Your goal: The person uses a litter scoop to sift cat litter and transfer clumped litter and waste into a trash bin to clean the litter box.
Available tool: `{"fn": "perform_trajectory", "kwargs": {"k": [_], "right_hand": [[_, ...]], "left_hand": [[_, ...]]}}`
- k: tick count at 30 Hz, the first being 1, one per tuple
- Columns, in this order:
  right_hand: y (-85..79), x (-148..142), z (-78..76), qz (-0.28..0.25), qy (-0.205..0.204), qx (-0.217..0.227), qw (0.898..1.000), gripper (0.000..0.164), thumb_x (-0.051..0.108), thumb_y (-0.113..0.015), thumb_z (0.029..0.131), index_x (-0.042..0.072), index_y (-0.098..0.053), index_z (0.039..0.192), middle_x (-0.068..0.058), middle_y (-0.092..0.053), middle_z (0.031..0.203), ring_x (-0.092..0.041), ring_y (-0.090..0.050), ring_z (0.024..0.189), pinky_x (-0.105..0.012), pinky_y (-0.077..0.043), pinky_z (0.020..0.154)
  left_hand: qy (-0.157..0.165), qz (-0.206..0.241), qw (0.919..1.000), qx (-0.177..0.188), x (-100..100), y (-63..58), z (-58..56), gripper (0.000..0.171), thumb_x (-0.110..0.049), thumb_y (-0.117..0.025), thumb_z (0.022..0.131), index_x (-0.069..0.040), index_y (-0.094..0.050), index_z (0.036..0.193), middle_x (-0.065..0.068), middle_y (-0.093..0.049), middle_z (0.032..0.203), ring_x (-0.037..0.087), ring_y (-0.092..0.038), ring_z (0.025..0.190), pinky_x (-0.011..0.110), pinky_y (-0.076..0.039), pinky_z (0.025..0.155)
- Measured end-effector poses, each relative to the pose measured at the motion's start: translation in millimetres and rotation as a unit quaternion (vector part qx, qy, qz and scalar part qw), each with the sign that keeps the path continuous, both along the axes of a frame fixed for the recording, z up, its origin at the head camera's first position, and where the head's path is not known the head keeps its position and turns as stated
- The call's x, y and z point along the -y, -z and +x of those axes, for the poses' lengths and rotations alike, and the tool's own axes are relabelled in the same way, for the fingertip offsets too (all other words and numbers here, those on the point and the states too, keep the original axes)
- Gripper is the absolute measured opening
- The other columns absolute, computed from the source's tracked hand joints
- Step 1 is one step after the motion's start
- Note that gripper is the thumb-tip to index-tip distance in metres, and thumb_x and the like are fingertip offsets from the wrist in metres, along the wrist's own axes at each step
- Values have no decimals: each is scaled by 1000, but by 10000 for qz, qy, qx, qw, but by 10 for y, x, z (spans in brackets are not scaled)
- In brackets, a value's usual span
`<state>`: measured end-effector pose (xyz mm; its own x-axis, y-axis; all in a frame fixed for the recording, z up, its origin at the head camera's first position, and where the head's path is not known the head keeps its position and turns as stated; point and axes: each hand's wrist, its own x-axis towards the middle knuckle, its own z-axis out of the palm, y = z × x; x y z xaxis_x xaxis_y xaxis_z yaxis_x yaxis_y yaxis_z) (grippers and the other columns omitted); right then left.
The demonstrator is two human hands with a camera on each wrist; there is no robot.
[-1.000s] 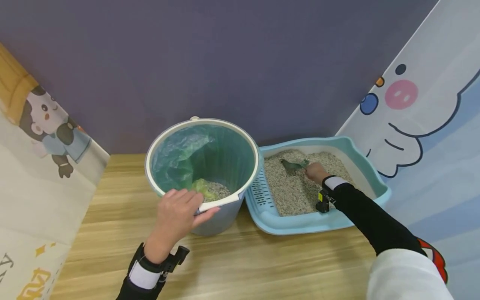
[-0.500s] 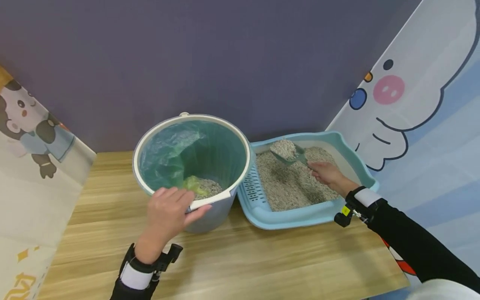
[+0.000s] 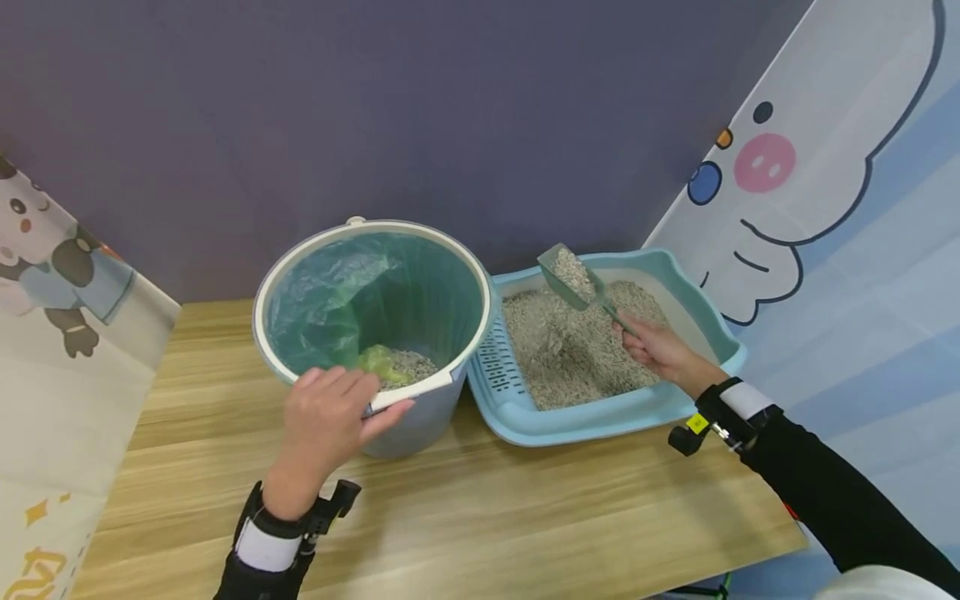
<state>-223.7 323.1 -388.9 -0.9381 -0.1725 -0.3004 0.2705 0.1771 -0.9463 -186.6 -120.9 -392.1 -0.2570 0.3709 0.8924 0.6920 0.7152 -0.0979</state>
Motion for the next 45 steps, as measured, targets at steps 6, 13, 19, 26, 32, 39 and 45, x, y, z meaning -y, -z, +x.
{"fn": "perform_trajectory", "kwargs": {"k": [6, 13, 19, 26, 32, 39, 45], "right_hand": [[-208, 6, -26, 3743, 599, -1247, 9169, 47, 42, -40, 95, 2, -64, 99, 3, -50, 58, -9, -32, 44, -27, -31, 47], [-447, -49, -34, 4377, 448, -1516, 8851, 49, 37, -38, 97, -4, -64, 101, 0, -51, 56, -12, -34, 43, -29, -31, 47], [-375, -174, -62, 503, 421, -142, 9977, 29, 37, -38, 96, 14, -55, 89, 9, -25, 51, -5, -17, 41, -27, -16, 43], [-303, -161, 5, -591, 443, 185, 9971, 27, 36, -36, 97, 14, -50, 91, 8, -21, 52, -7, -13, 44, -23, -14, 42], [-320, -83, 54, 3096, 714, -823, 9446, 46, 46, -41, 93, 4, -59, 100, 8, -38, 52, -6, -29, 44, -26, -31, 46], [-389, -36, 80, 3821, 620, -1006, 9165, 51, 45, -38, 95, 0, -61, 102, 5, -41, 52, -8, -29, 42, -29, -31, 45], [-602, 99, -4, 2235, 664, -628, 9704, 39, 47, -42, 93, 10, -55, 96, 11, -31, 50, -4, -24, 41, -26, -26, 43]], "left_hand": [[-113, 52, 9999, 5, 31, -3, 10, 57, -57, -39, 89, -12, -43, 55, -4, -33, 46, 11, -25, 40, 27, -21, 42], [-165, 47, 9998, 31, 53, -19, 20, 57, -56, -39, 90, -12, -41, 55, -5, -27, 47, 11, -22, 40, 27, -19, 43], [-142, 31, 9999, 19, 63, -28, 8, 56, -56, -40, 89, -12, -42, 55, -4, -32, 46, 11, -22, 41, 26, -17, 43], [-132, -15, 9999, 68, 55, -25, 15, 56, -56, -40, 89, -11, -42, 56, -4, -31, 46, 11, -24, 40, 26, -18, 43], [-145, -16, 9998, 108, 47, -12, 29, 56, -56, -40, 90, -12, -43, 56, -3, -32, 46, 12, -25, 40, 27, -19, 42], [-115, -71, 9998, 125, 27, -13, 36, 55, -56, -41, 89, -12, -43, 57, -3, -35, 46, 11, -25, 41, 26, -19, 43], [-122, -141, 9997, 150, 20, -15, 35, 55, -57, -41, 89, -13, -42, 56, -4, -34, 46, 10, -24, 41, 26, -18, 43]]}}
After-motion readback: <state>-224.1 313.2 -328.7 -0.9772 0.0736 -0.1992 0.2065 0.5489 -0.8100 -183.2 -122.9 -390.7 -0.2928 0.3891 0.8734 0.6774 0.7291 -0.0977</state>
